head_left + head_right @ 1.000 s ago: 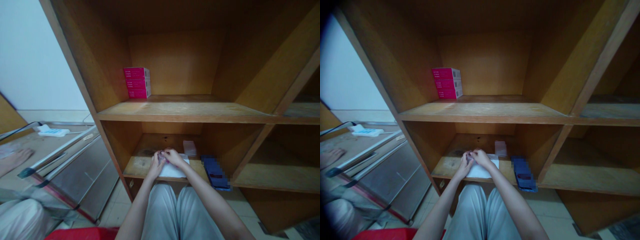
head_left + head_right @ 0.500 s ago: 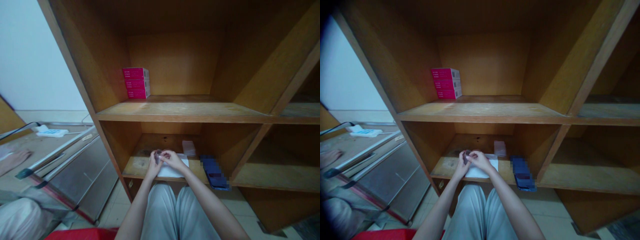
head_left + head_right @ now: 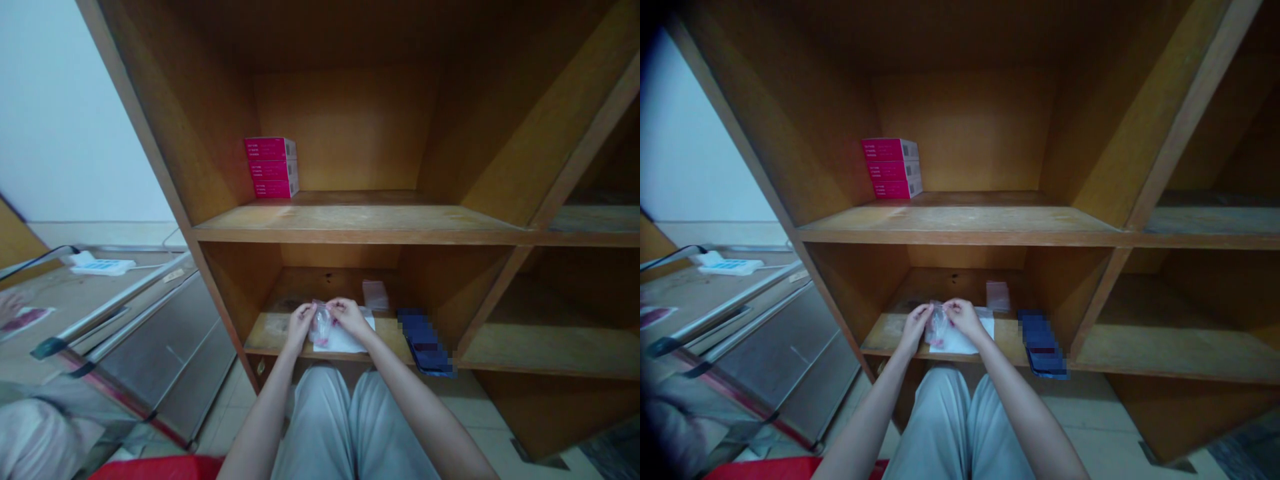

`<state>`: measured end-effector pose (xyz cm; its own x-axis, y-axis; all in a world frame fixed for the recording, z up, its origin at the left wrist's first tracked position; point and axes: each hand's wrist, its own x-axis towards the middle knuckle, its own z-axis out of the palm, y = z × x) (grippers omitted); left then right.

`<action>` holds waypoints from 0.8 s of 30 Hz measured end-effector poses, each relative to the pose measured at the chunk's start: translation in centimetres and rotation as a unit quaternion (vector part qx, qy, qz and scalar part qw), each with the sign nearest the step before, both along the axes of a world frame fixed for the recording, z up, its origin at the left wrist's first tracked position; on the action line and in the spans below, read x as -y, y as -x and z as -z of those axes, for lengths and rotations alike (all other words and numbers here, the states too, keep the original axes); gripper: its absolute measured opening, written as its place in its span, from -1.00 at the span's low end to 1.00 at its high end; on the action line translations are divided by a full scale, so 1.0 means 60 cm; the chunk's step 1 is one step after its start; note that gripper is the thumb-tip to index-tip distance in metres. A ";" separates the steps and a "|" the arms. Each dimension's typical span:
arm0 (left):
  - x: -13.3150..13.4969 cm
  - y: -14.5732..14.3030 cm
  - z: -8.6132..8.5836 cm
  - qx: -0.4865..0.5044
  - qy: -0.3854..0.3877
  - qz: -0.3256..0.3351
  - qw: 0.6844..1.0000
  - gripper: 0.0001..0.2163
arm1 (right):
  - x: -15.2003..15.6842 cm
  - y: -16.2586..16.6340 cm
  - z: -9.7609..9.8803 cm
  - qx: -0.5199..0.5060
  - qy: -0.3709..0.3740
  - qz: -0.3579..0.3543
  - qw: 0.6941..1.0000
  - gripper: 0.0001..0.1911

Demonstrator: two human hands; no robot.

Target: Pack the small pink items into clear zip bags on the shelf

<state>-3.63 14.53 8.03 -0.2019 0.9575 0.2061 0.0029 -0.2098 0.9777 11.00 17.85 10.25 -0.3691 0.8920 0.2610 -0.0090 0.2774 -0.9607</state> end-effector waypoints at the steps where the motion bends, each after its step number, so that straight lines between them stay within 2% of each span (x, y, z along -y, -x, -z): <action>1: -0.002 0.002 0.001 0.014 0.007 0.013 1.000 -0.73 | 0.000 -0.001 0.002 -0.001 0.000 0.000 1.000 -0.79; 4: -0.005 0.009 0.010 0.059 0.024 0.037 0.997 -0.72 | 0.002 -0.001 0.010 -0.019 0.018 0.008 1.000 -0.77; 9: -0.008 0.018 0.027 0.147 0.036 0.053 0.987 -0.75 | 0.007 0.002 0.019 -0.073 0.093 0.014 0.993 -0.66; 14: -0.003 0.018 0.021 0.136 0.037 0.050 0.989 -0.76 | 0.013 0.001 0.020 -0.056 0.099 0.006 0.994 -0.66; 24: 0.000 0.014 0.021 0.130 0.058 0.095 0.985 -0.74 | 0.018 -0.005 0.021 -0.093 0.132 0.073 0.984 -0.67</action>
<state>-4.48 14.51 6.75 -0.0490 0.9971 0.0577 -0.2792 -0.0691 0.9577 11.31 16.75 9.00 -0.2000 0.9778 0.0631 -0.1696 0.0289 -0.9851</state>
